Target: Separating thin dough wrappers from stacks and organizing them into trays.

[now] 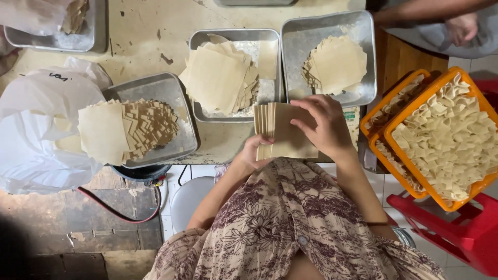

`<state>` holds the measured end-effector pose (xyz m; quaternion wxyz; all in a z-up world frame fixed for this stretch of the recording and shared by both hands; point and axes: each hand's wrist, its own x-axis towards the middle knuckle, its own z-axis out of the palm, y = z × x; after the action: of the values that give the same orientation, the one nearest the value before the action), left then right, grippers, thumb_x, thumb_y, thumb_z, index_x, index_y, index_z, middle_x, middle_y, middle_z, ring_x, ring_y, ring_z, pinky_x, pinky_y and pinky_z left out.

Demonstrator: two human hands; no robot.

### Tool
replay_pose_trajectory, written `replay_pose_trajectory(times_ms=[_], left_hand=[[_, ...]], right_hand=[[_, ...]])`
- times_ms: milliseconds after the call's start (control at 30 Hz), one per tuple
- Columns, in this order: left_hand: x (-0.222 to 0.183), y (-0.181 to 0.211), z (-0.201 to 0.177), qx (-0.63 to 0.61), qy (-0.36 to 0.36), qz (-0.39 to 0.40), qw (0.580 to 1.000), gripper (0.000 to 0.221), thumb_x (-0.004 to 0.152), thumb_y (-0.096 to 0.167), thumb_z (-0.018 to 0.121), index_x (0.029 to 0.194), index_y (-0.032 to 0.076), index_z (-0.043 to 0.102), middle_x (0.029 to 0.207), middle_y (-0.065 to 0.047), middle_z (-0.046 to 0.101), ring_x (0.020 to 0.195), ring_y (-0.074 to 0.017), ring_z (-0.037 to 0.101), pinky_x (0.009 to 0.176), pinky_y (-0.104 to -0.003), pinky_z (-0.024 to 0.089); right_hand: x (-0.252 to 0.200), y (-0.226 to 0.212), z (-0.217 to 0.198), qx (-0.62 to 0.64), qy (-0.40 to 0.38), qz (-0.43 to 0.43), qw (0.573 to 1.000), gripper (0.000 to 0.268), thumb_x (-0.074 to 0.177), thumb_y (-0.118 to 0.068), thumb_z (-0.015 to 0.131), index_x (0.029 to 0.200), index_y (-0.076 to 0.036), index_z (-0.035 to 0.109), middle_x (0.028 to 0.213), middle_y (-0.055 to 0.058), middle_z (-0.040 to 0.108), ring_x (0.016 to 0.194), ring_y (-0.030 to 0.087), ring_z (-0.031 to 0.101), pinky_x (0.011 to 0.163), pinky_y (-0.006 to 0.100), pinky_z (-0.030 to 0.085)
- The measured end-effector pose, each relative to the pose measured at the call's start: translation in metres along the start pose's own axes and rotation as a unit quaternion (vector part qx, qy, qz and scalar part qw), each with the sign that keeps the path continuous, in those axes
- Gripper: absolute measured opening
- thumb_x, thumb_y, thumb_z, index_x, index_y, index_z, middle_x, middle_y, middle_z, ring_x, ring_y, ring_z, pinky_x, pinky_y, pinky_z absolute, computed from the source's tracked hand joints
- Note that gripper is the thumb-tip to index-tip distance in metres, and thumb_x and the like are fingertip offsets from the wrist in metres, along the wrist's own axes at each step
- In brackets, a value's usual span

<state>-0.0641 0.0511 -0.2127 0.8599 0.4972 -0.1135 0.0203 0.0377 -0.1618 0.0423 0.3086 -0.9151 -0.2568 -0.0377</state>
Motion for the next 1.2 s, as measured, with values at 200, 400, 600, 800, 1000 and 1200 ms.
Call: replay_pose_trajectory(times_ms=[200,400,600,800,1000,1200], left_hand=[[0.036,0.015,0.033,-0.482,-0.032,-0.317,0.816,0.048,0.081,0.013,0.048,0.117,-0.018,0.054,0.082,-0.033,0.061,0.063,-0.0398,0.063,0.074,-0.044,0.057],[0.086,0.109,0.077,-0.459,-0.044,-0.320,0.827,0.058,0.081,0.008,0.045,0.135,-0.013,0.047,0.096,-0.027,0.065,0.058,-0.0265,0.062,0.068,-0.034,0.051],[0.073,0.104,0.073,-0.454,-0.003,-0.329,0.828,0.046,0.080,0.006,0.045,0.122,-0.011,0.052,0.089,-0.018,0.061,0.068,-0.0288,0.061,0.077,-0.042,0.052],[0.079,0.121,0.081,-0.475,0.019,-0.361,0.802,0.045,0.078,0.006,0.046,0.119,-0.010,0.052,0.090,-0.013,0.057,0.072,-0.0272,0.056,0.081,-0.041,0.050],[0.045,0.058,0.062,-0.452,0.047,-0.354,0.817,0.049,0.077,-0.001,0.048,0.125,-0.007,0.052,0.096,-0.017,0.061,0.078,-0.0289,0.067,0.083,-0.044,0.054],[0.104,0.189,0.124,-0.370,0.001,-0.298,0.880,0.047,0.083,-0.004,0.059,0.129,-0.006,0.056,0.099,-0.017,0.068,0.088,-0.0288,0.073,0.082,-0.050,0.059]], right_hand=[[-0.018,-0.028,-0.010,0.029,-0.101,-0.064,0.992,0.074,0.086,-0.045,0.076,0.151,-0.024,0.047,0.140,0.010,0.054,0.130,0.027,0.051,0.110,0.049,0.040],[-0.021,-0.031,0.000,-0.045,-0.039,-0.122,0.991,0.080,0.081,-0.053,0.079,0.148,-0.018,0.051,0.145,0.010,0.050,0.127,0.027,0.055,0.102,0.044,0.043],[-0.022,-0.029,0.001,0.037,-0.018,-0.150,0.988,0.046,0.090,-0.039,0.077,0.130,-0.018,0.066,0.143,0.011,0.057,0.135,0.031,0.054,0.109,0.046,0.042],[-0.026,-0.021,0.004,0.069,-0.019,-0.138,0.988,0.026,0.087,-0.033,0.081,0.109,-0.021,0.072,0.139,0.008,0.062,0.132,0.031,0.058,0.108,0.048,0.044],[-0.028,-0.017,0.005,0.057,0.002,-0.138,0.989,0.012,0.091,-0.029,0.078,0.097,-0.020,0.073,0.131,0.005,0.068,0.125,0.029,0.064,0.103,0.046,0.048],[-0.035,-0.019,0.019,0.075,0.089,-0.093,0.989,0.008,0.101,-0.016,0.063,0.098,-0.009,0.063,0.106,0.008,0.076,0.096,0.029,0.074,0.083,0.038,0.059]])
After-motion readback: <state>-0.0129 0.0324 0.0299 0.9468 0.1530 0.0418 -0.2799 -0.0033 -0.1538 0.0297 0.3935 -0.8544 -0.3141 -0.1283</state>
